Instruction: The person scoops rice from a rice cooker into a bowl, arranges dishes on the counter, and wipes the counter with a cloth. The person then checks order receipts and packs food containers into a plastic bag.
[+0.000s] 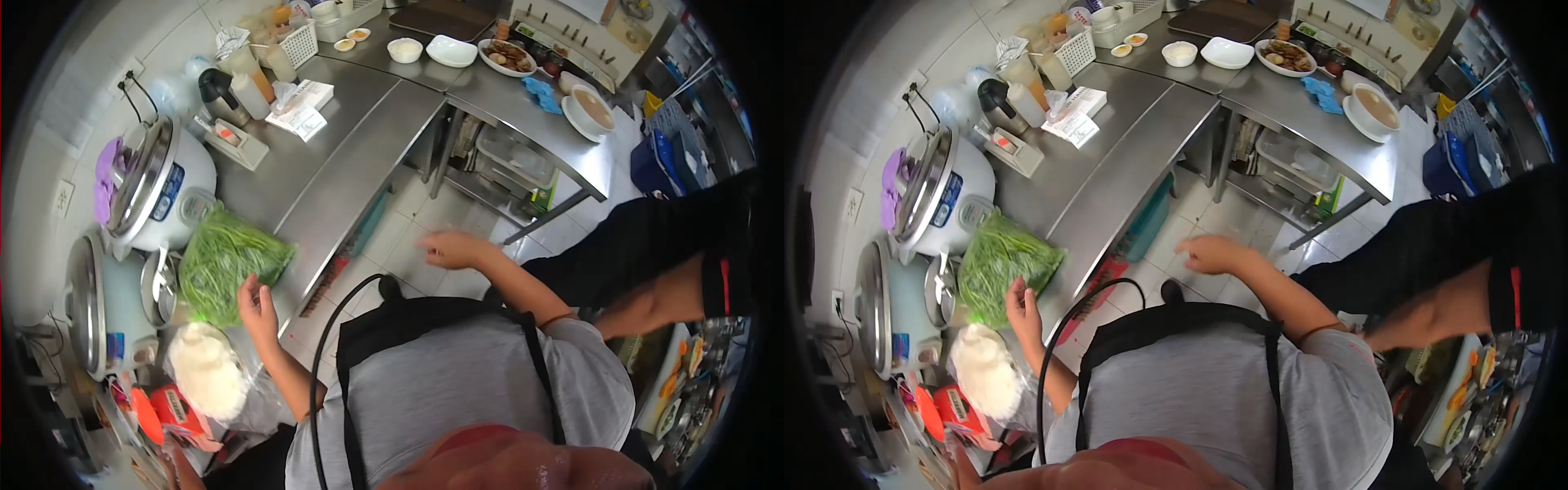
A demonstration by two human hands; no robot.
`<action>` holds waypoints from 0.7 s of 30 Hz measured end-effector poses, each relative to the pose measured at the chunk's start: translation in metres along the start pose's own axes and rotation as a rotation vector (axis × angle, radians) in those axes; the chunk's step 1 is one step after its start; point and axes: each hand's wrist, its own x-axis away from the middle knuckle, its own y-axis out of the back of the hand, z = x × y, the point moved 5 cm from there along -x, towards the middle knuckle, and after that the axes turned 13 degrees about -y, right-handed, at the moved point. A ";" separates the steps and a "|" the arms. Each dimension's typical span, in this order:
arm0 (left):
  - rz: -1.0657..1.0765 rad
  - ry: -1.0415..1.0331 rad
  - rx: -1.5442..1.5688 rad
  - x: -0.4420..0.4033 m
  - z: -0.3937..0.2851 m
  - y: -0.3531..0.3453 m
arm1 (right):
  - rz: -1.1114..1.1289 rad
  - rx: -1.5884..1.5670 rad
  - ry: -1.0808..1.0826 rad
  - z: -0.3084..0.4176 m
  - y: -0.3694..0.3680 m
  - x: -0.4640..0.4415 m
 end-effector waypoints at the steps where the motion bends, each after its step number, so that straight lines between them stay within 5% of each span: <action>1: -0.042 -0.047 -0.004 -0.013 0.003 -0.003 | 0.074 -0.011 0.010 -0.003 -0.009 -0.010; 4: -0.112 -0.147 0.039 -0.058 0.022 -0.015 | 0.056 -0.078 -0.056 -0.024 -0.003 -0.041; 12: -0.353 -0.259 -0.546 -0.168 0.007 -0.002 | -0.163 -0.028 -0.284 -0.054 0.106 -0.095; 16: -0.172 0.067 -0.977 -0.178 0.042 0.003 | -0.150 -0.084 -0.271 -0.051 0.120 -0.147; 21: 0.076 0.446 -1.204 -0.165 0.060 -0.016 | -0.070 0.037 0.088 -0.043 0.133 -0.235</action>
